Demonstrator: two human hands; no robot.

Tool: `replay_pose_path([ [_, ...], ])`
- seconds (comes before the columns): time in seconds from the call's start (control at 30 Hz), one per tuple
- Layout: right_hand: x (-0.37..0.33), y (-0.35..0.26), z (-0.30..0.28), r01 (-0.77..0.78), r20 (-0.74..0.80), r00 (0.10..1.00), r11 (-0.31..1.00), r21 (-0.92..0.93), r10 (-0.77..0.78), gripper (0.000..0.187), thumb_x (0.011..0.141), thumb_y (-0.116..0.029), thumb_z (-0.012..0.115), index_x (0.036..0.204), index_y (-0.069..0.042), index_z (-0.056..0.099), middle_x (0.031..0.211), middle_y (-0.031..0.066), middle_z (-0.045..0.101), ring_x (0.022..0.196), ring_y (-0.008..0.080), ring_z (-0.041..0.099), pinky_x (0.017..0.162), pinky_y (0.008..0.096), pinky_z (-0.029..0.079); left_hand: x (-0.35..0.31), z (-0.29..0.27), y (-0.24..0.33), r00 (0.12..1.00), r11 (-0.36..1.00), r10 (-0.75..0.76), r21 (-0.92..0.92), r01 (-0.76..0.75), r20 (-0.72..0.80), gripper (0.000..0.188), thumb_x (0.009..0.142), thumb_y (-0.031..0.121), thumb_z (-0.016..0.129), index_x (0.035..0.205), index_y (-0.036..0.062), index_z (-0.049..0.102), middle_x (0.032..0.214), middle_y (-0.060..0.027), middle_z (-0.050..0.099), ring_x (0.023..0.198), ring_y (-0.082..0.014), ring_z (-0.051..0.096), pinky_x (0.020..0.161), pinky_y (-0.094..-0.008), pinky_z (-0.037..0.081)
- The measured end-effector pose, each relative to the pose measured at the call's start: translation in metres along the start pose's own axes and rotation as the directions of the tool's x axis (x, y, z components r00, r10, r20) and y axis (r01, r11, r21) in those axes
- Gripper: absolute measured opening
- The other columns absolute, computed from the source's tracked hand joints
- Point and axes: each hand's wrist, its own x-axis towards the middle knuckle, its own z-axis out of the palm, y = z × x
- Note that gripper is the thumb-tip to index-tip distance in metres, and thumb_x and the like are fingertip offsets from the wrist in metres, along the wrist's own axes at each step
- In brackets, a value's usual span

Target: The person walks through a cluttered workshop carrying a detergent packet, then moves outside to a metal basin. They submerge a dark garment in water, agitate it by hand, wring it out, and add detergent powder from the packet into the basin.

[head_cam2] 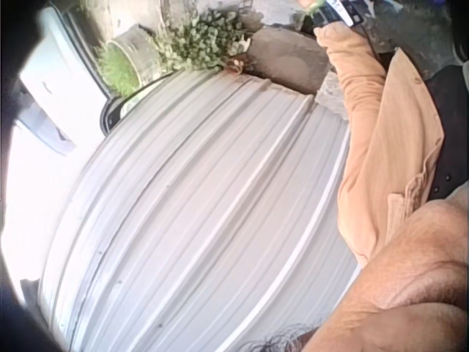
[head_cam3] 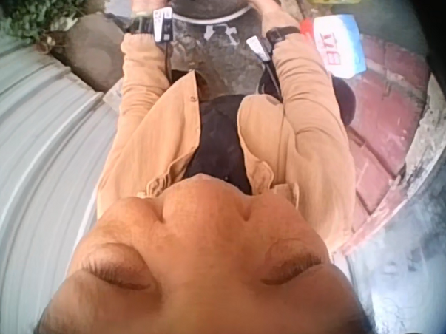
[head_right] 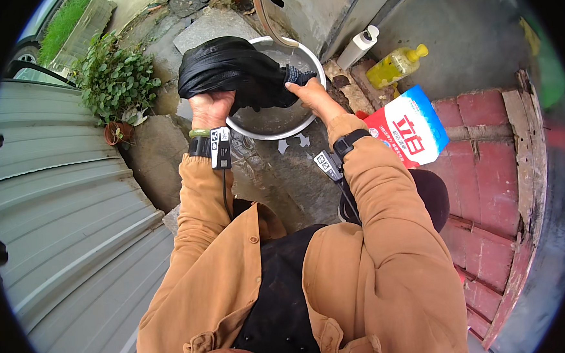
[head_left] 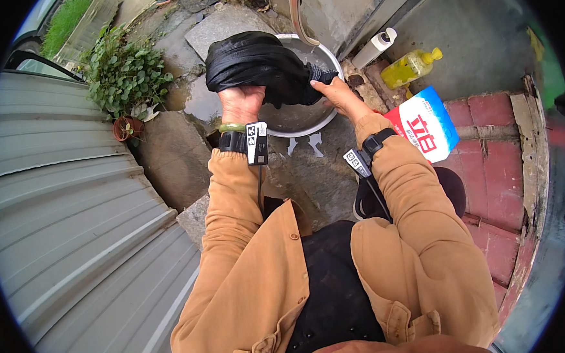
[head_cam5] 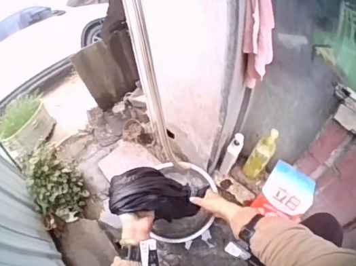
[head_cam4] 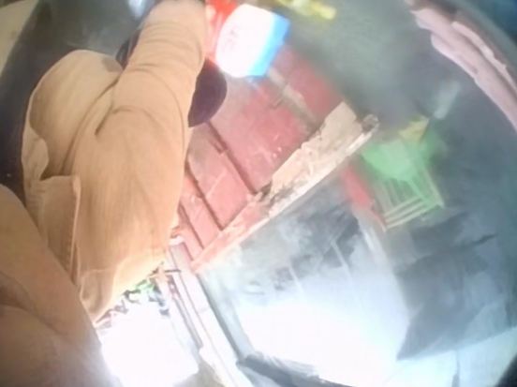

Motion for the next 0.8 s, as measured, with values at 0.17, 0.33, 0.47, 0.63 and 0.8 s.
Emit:
replay_pose_path([
  [0.17, -0.029, -0.014, 0.056, 0.322, -0.078, 0.901, 0.780, -0.536, -0.426, 0.094, 0.070, -0.016, 0.070, 0.145, 0.005, 0.017, 0.149, 0.0386, 0.016, 0.143, 0.0458, 0.018, 0.116, 0.0430, 0.022, -0.006, 0.018, 0.003, 0.998, 0.991, 0.024, -0.135, -0.015, 0.065, 0.042, 0.097, 0.037, 0.049, 0.121, 0.0048, 0.061, 0.121, -0.0122, 0.065, 0.111, -0.0312, 0.061, 0.094, -0.0474, 0.051],
  [0.33, -0.031, -0.018, 0.082, 0.470, -0.119, 0.810, 0.757, -0.454, -0.574, 0.100, 0.069, -0.021, 0.079, 0.148, -0.007, 0.020, 0.141, 0.0307, 0.038, 0.132, 0.0412, 0.041, 0.108, 0.0430, 0.036, -0.026, 0.032, -0.018, 0.998, 0.992, -0.004, -0.124, 0.011, 0.056, 0.044, 0.098, 0.039, 0.048, 0.125, 0.0060, 0.059, 0.125, -0.0116, 0.063, 0.113, -0.0308, 0.060, 0.097, -0.0467, 0.050],
  [0.47, -0.002, -0.030, 0.074, 0.637, -0.241, 0.709, 0.749, -0.184, -0.662, 0.064, 0.074, -0.017, 0.080, 0.128, -0.007, 0.048, 0.107, 0.0170, 0.068, 0.102, 0.0310, 0.066, 0.086, 0.0373, 0.051, -0.037, 0.027, -0.026, 0.982, 0.985, -0.128, -0.099, 0.143, 0.138, 0.050, 0.096, 0.044, 0.052, 0.129, 0.0067, 0.056, 0.128, -0.0091, 0.062, 0.117, -0.0258, 0.059, 0.101, -0.0446, 0.048],
  [0.63, 0.014, -0.053, 0.076, 0.622, -0.303, 0.783, 0.693, 0.365, -0.543, 0.031, 0.085, 0.000, 0.068, 0.113, -0.005, 0.057, 0.105, 0.0040, 0.066, 0.096, 0.0131, 0.059, 0.085, 0.0275, 0.048, -0.029, -0.014, 0.001, 0.960, 0.926, 0.075, 0.375, 0.033, -0.269, 0.066, 0.091, 0.047, 0.059, 0.142, 0.0095, 0.040, 0.150, -0.0149, 0.035, 0.136, -0.0377, 0.036, 0.108, -0.0589, 0.035],
  [0.8, -0.014, -0.066, 0.096, 0.195, 0.023, 0.918, 0.501, 0.843, -0.396, 0.036, 0.089, -0.013, 0.069, 0.121, -0.008, 0.052, 0.113, 0.0045, 0.061, 0.099, 0.0156, 0.057, 0.085, 0.0329, 0.050, -0.023, -0.051, 0.003, 0.855, 0.908, -0.375, 0.045, 0.417, -0.358, 0.103, 0.073, 0.064, 0.072, 0.150, 0.0118, 0.028, 0.158, -0.0185, 0.019, 0.141, -0.0496, 0.018, 0.107, -0.0727, 0.022],
])
